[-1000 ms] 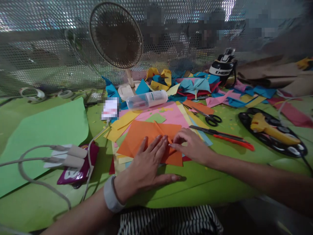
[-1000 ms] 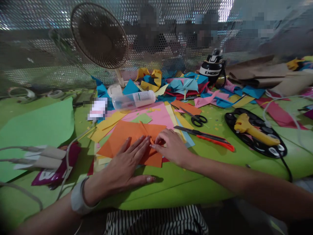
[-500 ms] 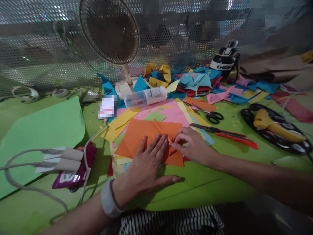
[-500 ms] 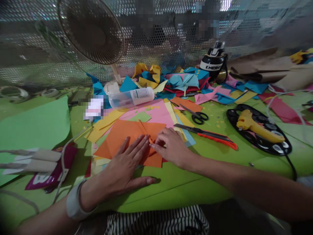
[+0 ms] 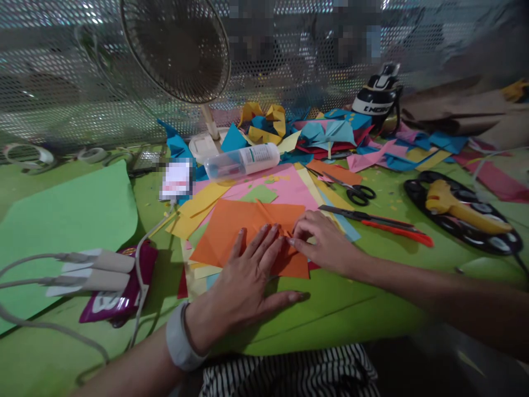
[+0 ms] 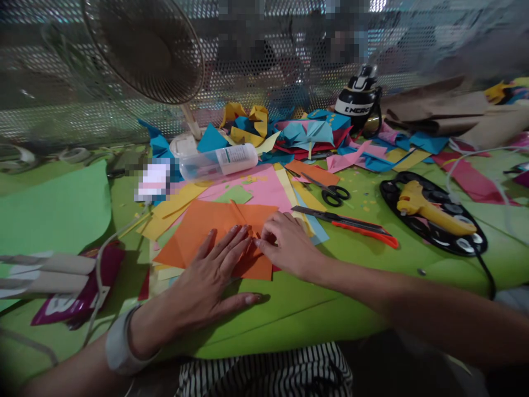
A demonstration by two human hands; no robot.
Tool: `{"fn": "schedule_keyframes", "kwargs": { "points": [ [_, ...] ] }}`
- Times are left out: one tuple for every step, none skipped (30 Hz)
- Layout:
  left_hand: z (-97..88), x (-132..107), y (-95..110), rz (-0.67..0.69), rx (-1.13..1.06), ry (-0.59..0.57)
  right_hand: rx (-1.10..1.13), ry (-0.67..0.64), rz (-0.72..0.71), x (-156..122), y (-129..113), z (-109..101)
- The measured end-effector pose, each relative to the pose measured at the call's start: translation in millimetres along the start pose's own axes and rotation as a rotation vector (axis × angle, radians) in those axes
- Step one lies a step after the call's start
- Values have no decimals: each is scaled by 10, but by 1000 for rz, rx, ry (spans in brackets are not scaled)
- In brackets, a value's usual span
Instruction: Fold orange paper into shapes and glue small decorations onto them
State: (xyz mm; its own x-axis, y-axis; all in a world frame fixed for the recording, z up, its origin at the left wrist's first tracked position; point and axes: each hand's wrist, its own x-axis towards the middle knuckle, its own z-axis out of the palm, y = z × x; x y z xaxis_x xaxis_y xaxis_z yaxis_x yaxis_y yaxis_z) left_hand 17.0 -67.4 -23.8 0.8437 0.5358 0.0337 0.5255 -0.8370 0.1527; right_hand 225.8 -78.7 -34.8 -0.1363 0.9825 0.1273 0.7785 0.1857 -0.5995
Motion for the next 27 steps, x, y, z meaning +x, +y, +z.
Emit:
{"fn": "schedule_keyframes", "kwargs": {
  "points": [
    [-1,0,1,1,-2,7,1,-3,2,2,-1,-2],
    [-3,0,3,2,-5,15,1,-5,2,4,-2,-4],
    [-6,1,4,3,-9,23,-2,-7,2,7,-1,-5],
    [-10,1,6,5,-13,30,-6,-8,2,9,-1,-6],
    [-15,2,8,7,-15,33,-13,-10,2,12,-2,-7],
    [-21,3,11,9,-16,34,-19,-12,4,14,-3,-8],
    [-29,4,13,10,-16,34,-26,-15,7,16,-7,-9],
    [-36,6,15,11,-14,30,-32,-17,11,18,-11,-10],
    [-43,9,17,9,-11,27,-36,-20,15,20,-18,-11],
    [-49,11,18,8,-8,22,-38,-21,19,21,-25,-13],
    [-54,15,18,5,-5,17,-38,-20,21,23,-31,-14],
    [-56,18,18,3,-4,13,-35,-19,24,25,-37,-16],
    [-57,22,16,4,-4,9,-31,-17,28,27,-41,-19],
    [-56,26,15,6,-6,9,-25,-17,31,29,-43,-21],
    [-54,29,14,9,-9,12,-20,-17,33,31,-43,-23],
    [-51,31,14,11,-9,18,-13,-20,32,34,-41,-25],
    [-48,32,15,8,-8,25,-5,-24,31,37,-38,-28],
    [-46,31,18,4,-5,25,4,-29,31,39,-33,-29],
    [-44,30,22,-1,-3,20,13,-34,31,42,-28,-31],
    [-43,27,27,-6,-1,8,19,-39,30,43,-23,-32],
    [-42,25,32,-9,0,-5,21,-39,31,45,-17,-32],
    [-42,22,38,-9,1,-17,19,-38,30,46,-13,-32],
    [-43,20,43,-7,2,-23,13,-38,26,47,-9,-31],
    [-44,18,47,-5,5,-23,8,-40,21,49,-6,-30],
    [-45,17,51,-4,8,-20,3,-40,18,50,-5,-30],
    [-46,17,54,-4,10,-15,0,-41,17,53,-5,-30],
    [-47,16,57,-4,11,-12,-3,-41,16,55,-6,-31]
  ]
}}
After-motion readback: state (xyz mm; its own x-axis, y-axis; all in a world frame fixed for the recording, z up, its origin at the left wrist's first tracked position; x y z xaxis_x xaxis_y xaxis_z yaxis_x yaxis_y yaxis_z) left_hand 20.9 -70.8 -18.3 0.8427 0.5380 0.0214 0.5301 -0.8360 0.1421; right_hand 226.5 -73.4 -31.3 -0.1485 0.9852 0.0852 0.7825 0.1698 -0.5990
